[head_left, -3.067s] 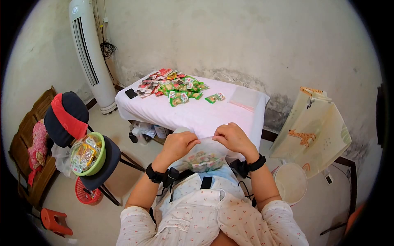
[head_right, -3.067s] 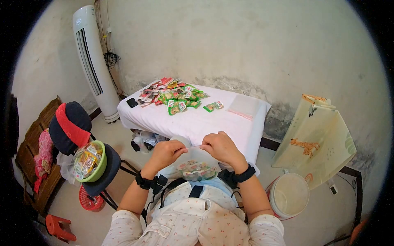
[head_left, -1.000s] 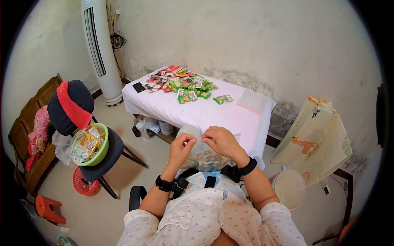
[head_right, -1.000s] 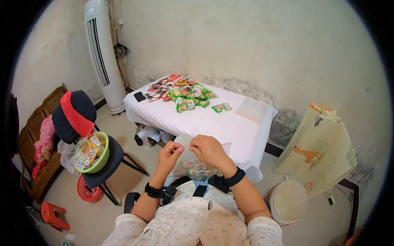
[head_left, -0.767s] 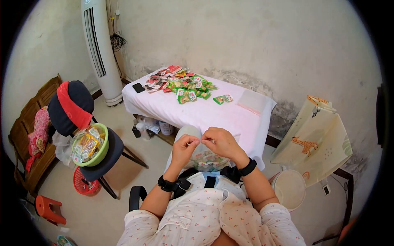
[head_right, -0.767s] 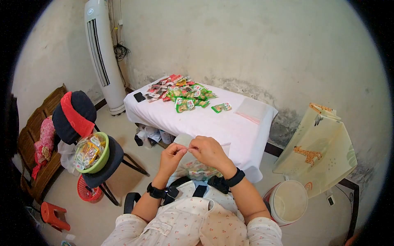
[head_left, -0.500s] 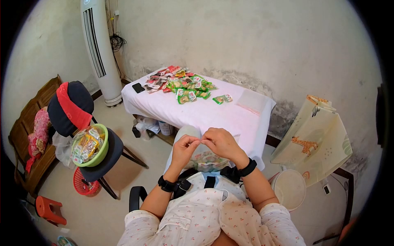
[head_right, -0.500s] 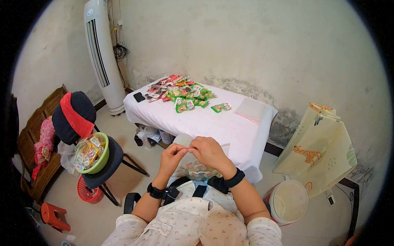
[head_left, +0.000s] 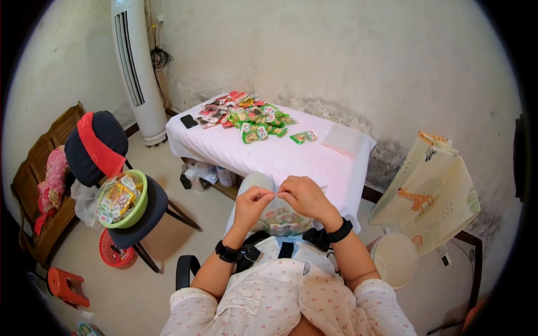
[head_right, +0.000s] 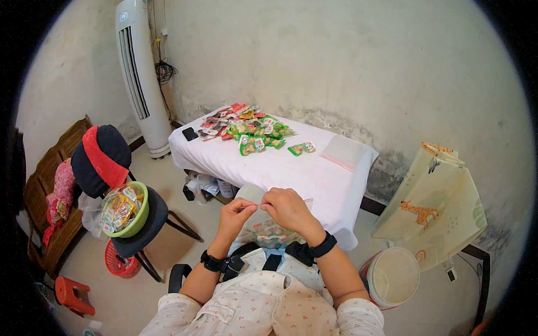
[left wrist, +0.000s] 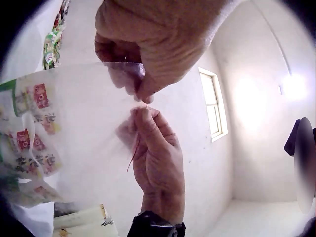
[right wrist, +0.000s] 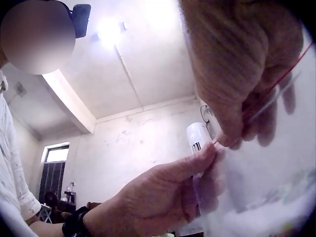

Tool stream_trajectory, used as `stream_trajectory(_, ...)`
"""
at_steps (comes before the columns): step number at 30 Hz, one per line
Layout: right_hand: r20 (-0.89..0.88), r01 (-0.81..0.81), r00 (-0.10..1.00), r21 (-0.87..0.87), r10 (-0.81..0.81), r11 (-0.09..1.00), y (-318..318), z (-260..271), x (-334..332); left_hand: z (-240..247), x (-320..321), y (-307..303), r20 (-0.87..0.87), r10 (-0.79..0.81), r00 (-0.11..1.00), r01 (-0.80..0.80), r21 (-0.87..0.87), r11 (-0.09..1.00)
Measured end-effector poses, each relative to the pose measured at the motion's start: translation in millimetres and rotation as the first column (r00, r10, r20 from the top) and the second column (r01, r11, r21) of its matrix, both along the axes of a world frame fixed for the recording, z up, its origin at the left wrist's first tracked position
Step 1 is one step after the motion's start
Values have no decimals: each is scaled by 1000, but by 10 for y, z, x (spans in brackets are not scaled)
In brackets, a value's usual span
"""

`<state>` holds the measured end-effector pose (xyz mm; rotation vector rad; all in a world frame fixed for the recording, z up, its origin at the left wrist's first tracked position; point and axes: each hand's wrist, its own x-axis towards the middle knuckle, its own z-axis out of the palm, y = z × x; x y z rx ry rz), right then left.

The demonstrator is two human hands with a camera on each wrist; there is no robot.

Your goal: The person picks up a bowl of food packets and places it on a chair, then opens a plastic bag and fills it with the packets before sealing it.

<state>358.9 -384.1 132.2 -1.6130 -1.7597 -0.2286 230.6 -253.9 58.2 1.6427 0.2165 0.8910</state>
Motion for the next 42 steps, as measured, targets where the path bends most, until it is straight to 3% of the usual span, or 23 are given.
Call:
stream_trajectory(15,-10,-7,1000,28,7,1000,-7,-8,-12,136,-53,-72,10,67,998,-67,71,995)
stream_trajectory(18,-10,2,1000,26,-2,1000,-17,-2,-16,201,-50,-71,26,68,997,-70,116,991)
stream_trajectory(20,19,-4,1000,49,3,999,-21,-5,-12,245,-41,-34,-13,40,999,-35,285,958)
stream_trajectory(23,21,-1,1000,22,1,1000,-58,34,-7,296,-58,-32,-98,53,994,-22,298,954)
stream_trajectory(30,37,18,999,-1,-18,1000,-102,30,64,289,-64,17,-121,30,992,-1,231,973)
stream_trajectory(42,55,14,998,18,-15,1000,-109,29,79,478,-48,-85,-165,103,981,-13,476,880)
